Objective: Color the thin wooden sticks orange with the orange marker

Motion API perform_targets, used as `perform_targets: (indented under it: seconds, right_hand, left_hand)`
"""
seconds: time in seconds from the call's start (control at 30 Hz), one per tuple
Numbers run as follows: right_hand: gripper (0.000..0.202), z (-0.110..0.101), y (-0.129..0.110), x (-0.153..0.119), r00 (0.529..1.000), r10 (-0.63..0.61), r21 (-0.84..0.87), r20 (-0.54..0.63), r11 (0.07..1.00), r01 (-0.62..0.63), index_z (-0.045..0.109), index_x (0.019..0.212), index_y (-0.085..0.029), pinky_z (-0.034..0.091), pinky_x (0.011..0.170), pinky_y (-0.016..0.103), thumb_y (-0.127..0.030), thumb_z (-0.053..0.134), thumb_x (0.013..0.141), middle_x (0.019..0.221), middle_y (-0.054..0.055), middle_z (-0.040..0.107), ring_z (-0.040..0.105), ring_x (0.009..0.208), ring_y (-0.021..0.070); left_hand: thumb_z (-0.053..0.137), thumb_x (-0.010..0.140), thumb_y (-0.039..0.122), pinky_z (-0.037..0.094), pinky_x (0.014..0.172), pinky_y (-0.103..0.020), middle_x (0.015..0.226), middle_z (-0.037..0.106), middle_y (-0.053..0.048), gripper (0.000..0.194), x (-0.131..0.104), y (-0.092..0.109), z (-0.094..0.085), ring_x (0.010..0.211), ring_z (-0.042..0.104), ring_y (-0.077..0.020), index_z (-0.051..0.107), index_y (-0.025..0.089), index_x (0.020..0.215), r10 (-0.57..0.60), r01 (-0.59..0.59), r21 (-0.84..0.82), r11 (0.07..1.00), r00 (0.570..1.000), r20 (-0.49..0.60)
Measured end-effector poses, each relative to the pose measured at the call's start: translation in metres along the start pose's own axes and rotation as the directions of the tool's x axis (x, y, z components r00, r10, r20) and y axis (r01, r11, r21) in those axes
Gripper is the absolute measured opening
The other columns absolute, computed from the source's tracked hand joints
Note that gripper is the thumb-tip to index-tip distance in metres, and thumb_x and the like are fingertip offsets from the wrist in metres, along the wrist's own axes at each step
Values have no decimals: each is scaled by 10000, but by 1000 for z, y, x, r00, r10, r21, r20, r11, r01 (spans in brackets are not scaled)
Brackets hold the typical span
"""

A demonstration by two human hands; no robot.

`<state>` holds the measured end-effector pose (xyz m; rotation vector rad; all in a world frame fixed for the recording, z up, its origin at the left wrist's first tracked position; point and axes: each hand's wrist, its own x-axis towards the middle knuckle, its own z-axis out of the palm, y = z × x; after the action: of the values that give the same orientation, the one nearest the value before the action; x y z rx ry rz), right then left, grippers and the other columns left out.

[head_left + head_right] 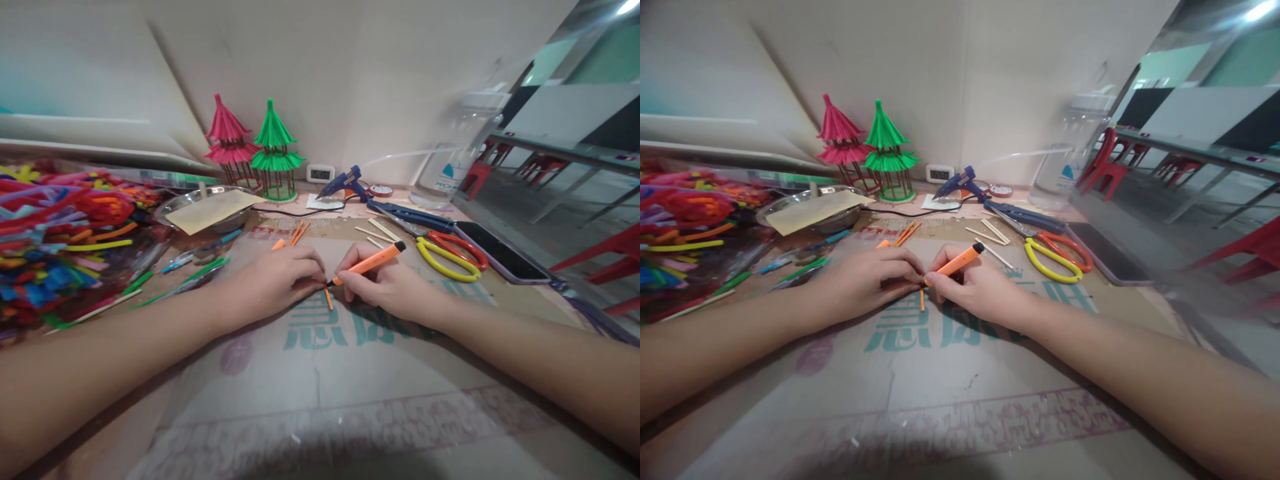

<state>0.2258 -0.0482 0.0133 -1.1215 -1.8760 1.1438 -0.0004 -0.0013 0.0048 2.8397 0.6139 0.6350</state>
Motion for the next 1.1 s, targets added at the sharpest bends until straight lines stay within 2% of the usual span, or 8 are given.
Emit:
perform_targets:
  seconds: [0.13, 0.33, 0.47, 0.6, 0.77, 0.97, 1.1]
  right_hand:
    - [114, -1, -1, 0, 1000, 13, 3, 3, 1000, -13, 543, 841, -223, 443, 550, 242, -287, 594, 920, 653, -29, 630, 581, 583, 120]
    - [133, -6, -4, -3, 991, 69, 34, 116, 997, -73, 522, 797, -223, 431, 518, 224, -264, 624, 872, 585, -47, 613, 556, 532, 110]
    - [126, -7, -4, -4, 987, 73, 56, 145, 995, -82, 530, 800, -218, 421, 504, 214, -248, 637, 860, 574, -48, 610, 549, 521, 103]
    - [139, -5, -3, -3, 991, 62, 48, 119, 997, -68, 524, 806, -215, 420, 505, 205, -252, 644, 866, 587, -47, 615, 542, 526, 97]
    - [142, -3, -3, -1, 995, 91, 45, 45, 995, -94, 512, 831, -222, 348, 426, 196, -281, 628, 888, 608, -55, 633, 457, 448, 76]
    - [134, -6, -5, -3, 989, 83, 21, 125, 996, -87, 538, 804, -222, 425, 497, 211, -262, 654, 858, 585, -43, 636, 565, 522, 109]
    - [138, -6, -5, -4, 986, 76, 26, 147, 996, -81, 539, 790, -223, 441, 504, 215, -260, 657, 849, 573, -44, 624, 576, 523, 113]
  left_hand:
    - [576, 991, 212, 490, 779, -264, 1004, 687, -41, 139, 0, -1, 1, 882, 659, -161, 702, 183, 940, -1, 1, -6, 1000, 1000, 2]
    - [603, 967, 185, 487, 767, -259, 987, 691, -41, 98, 0, -2, 2, 869, 658, -161, 692, 177, 926, 7, -7, -13, 1000, 1000, -19]
    - [601, 970, 192, 488, 772, -265, 1005, 689, -41, 96, 0, -1, 1, 875, 659, -165, 683, 176, 923, 3, -3, -6, 1000, 1000, -12]
    - [604, 967, 194, 487, 770, -269, 1013, 687, -40, 88, 0, 0, 0, 872, 660, -165, 678, 173, 923, -24, 24, 1, 1000, 1000, 19]
    - [605, 959, 193, 485, 766, -276, 1012, 682, -39, 80, 0, -1, 0, 873, 660, -170, 673, 177, 920, -55, 55, 18, 998, 998, 41]
    - [597, 967, 210, 489, 774, -284, 1028, 680, -50, 89, -1, -2, 0, 890, 664, -181, 669, 179, 924, -52, 52, 11, 999, 998, 41]
    - [591, 968, 202, 490, 791, -287, 1033, 681, -50, 90, -1, -2, -1, 908, 664, -183, 668, 182, 927, -57, 57, 3, 998, 997, 51]
